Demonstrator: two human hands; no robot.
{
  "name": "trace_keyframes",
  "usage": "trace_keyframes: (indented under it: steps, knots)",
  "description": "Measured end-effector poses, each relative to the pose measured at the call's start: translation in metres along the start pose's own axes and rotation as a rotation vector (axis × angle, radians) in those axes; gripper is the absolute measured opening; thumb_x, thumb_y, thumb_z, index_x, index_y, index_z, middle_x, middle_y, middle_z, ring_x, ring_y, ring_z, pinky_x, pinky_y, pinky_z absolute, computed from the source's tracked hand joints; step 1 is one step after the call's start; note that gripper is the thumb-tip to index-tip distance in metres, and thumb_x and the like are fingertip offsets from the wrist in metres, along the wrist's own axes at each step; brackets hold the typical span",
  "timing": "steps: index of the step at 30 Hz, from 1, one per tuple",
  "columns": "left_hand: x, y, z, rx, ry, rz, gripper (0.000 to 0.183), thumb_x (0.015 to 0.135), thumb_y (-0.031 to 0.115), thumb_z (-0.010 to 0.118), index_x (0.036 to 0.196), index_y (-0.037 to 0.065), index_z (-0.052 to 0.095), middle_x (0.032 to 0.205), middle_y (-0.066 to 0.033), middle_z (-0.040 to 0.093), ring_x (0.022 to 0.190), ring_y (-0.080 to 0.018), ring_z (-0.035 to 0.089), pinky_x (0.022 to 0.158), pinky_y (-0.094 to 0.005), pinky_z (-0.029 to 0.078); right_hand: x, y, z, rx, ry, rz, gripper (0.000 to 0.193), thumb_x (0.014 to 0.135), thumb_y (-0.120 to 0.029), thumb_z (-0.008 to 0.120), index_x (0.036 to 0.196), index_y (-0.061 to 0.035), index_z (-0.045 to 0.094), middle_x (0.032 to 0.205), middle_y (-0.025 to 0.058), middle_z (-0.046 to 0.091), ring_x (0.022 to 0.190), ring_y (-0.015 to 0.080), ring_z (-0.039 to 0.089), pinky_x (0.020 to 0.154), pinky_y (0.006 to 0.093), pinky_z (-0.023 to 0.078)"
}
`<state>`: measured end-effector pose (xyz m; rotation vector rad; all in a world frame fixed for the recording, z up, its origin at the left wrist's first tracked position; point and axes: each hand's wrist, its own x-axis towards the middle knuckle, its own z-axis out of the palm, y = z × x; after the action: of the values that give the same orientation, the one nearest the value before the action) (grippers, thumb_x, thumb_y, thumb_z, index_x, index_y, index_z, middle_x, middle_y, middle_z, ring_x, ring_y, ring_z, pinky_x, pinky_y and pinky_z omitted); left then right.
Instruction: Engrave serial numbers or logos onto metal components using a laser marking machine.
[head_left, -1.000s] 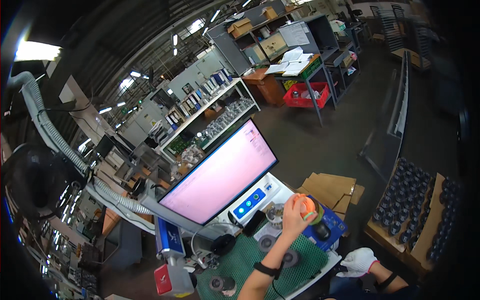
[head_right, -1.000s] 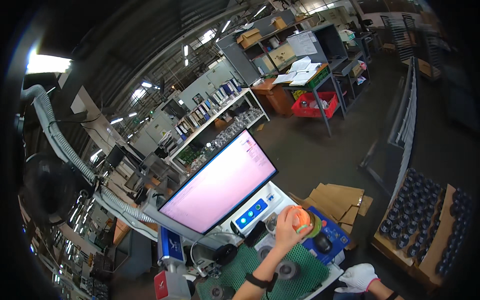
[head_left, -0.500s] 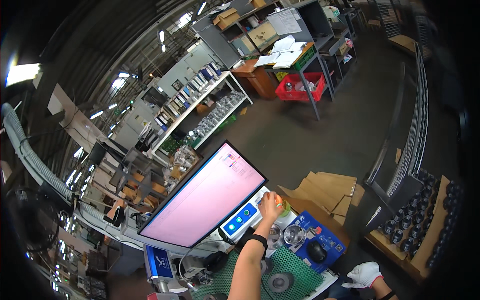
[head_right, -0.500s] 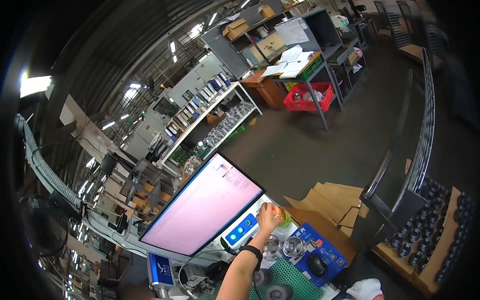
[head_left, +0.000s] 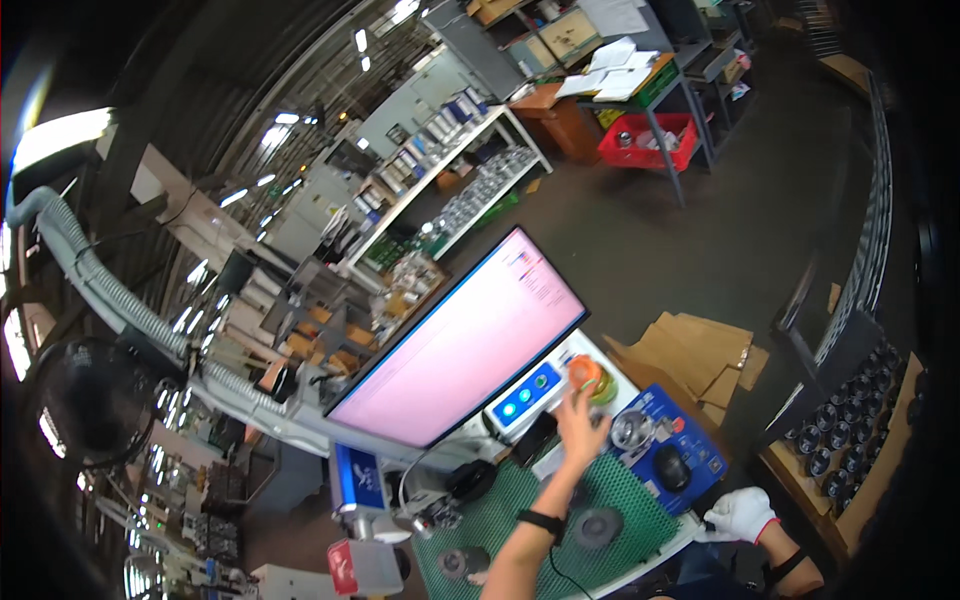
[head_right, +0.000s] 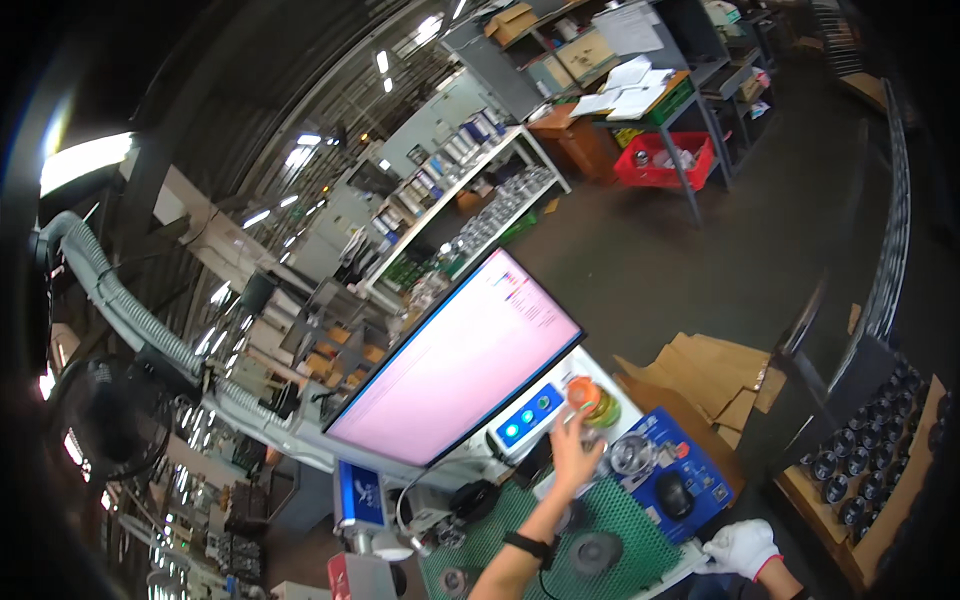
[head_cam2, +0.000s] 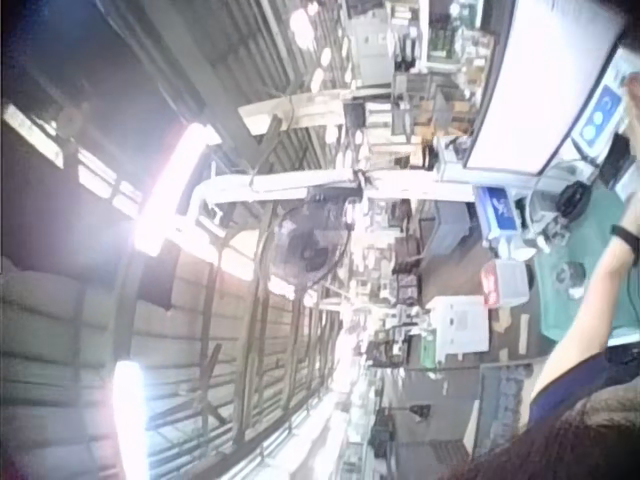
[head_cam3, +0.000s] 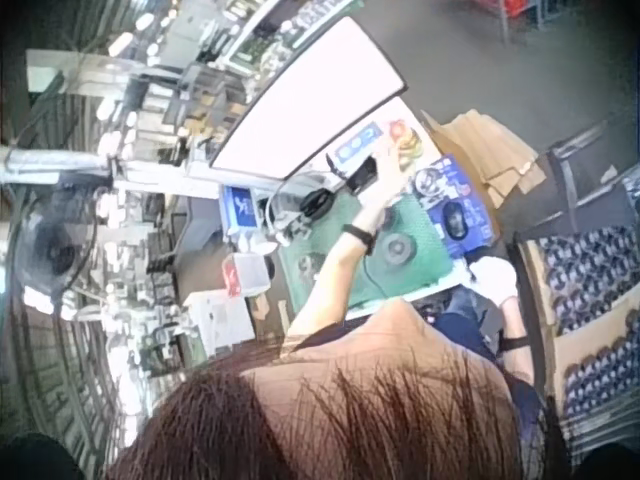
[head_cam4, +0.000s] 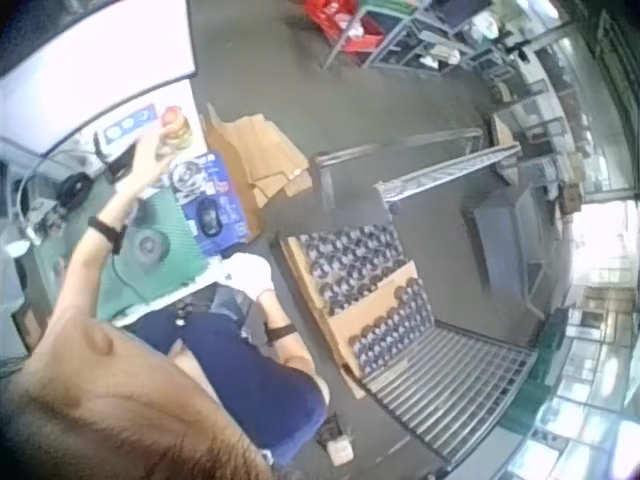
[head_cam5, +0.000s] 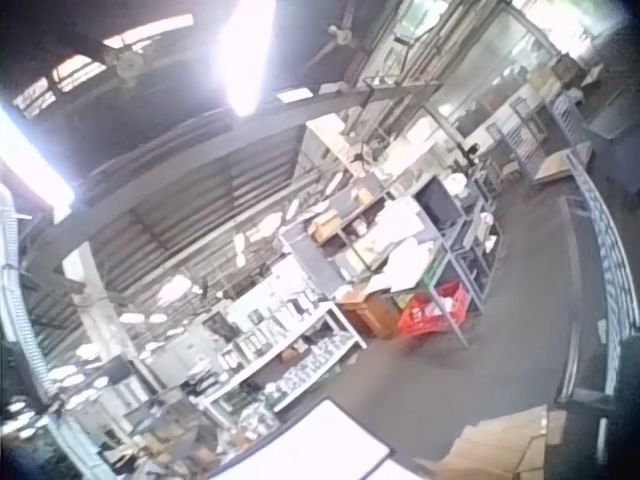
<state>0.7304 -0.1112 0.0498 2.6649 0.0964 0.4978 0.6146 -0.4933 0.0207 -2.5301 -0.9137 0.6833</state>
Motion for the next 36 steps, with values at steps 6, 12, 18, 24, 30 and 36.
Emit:
trace_keyframes:
  steps: [6, 12, 18, 24, 30, 36]
  knots:
    - [-0.236, 0.057, -0.055, -0.392, -0.17, -0.126, 0.062, 0.089, 0.02, 0.077, 0.142, 0.001, 0.051, 0.143, -0.0235, 0.055, 0.137, -0.0371, 0.051, 0.113, -0.0433, 0.041, 0.01, -0.053, 0.032, 1.022, 0.341, 0.288, 0.024, 0.084, -0.027, 0.079, 0.087, -0.0032, 0.076, 0.074, 0.005, 0.071, 0.07, 0.0129, 0.065, 0.066, 0.0306, 0.051]
    - [-0.504, 0.034, -0.045, -1.369, -0.217, -1.147, 0.063, 0.107, 0.032, 0.055, 0.158, 0.002, 0.033, 0.154, -0.0128, 0.048, 0.143, -0.0236, 0.045, 0.121, -0.0342, 0.032, -0.007, -0.154, 0.084, 1.602, 0.141, 0.181, 0.014, 0.091, -0.018, 0.073, 0.092, -0.0039, 0.075, 0.085, 0.0018, 0.071, 0.077, 0.0115, 0.064, 0.074, 0.0271, 0.051]
    - [-0.613, 0.093, -0.125, -1.383, 0.072, -1.079, 0.055, 0.107, 0.038, 0.054, 0.148, 0.002, 0.049, 0.137, -0.0151, 0.062, 0.128, -0.0241, 0.059, 0.113, -0.039, 0.043, -0.091, -0.25, 0.172, 1.457, -0.203, 0.14, 0.025, 0.096, -0.025, 0.069, 0.107, -0.0038, 0.076, 0.098, 0.0047, 0.075, 0.092, 0.0137, 0.068, 0.084, 0.0299, 0.053]
    - [-0.698, 0.097, -0.14, -1.319, 0.36, -1.208, 0.05, 0.106, 0.033, 0.056, 0.145, 0.004, 0.05, 0.136, -0.0124, 0.059, 0.128, -0.0252, 0.057, 0.11, -0.039, 0.046, -0.137, -0.289, 0.199, 1.399, -0.312, 0.078, 0.031, 0.097, -0.03, 0.072, 0.112, -0.0041, 0.075, 0.107, 0.0039, 0.074, 0.102, 0.0149, 0.066, 0.092, 0.0297, 0.051]
    - [-0.66, 0.095, -0.125, -1.864, 0.064, -0.995, 0.078, 0.099, 0.06, 0.046, 0.154, 0.006, 0.037, 0.151, -0.0104, 0.043, 0.141, -0.0229, 0.041, 0.12, -0.0401, 0.028, -0.152, -0.274, 0.197, 1.555, -0.387, 0.101, 0.033, 0.099, -0.033, 0.069, 0.113, -0.0041, 0.074, 0.108, 0.0042, 0.071, 0.104, 0.0145, 0.064, 0.095, 0.0302, 0.049]
    - [-0.557, 0.112, -0.087, -2.644, -0.367, -0.525, 0.105, 0.089, 0.084, 0.04, 0.16, 0.007, 0.028, 0.164, -0.0074, 0.03, 0.152, -0.0201, 0.026, 0.127, -0.0406, 0.012, -0.131, -0.243, 0.18, 1.642, -0.427, 0.166, 0.032, 0.099, -0.034, 0.069, 0.112, -0.005, 0.074, 0.104, 0.0015, 0.071, 0.101, 0.0145, 0.064, 0.093, 0.0295, 0.049]
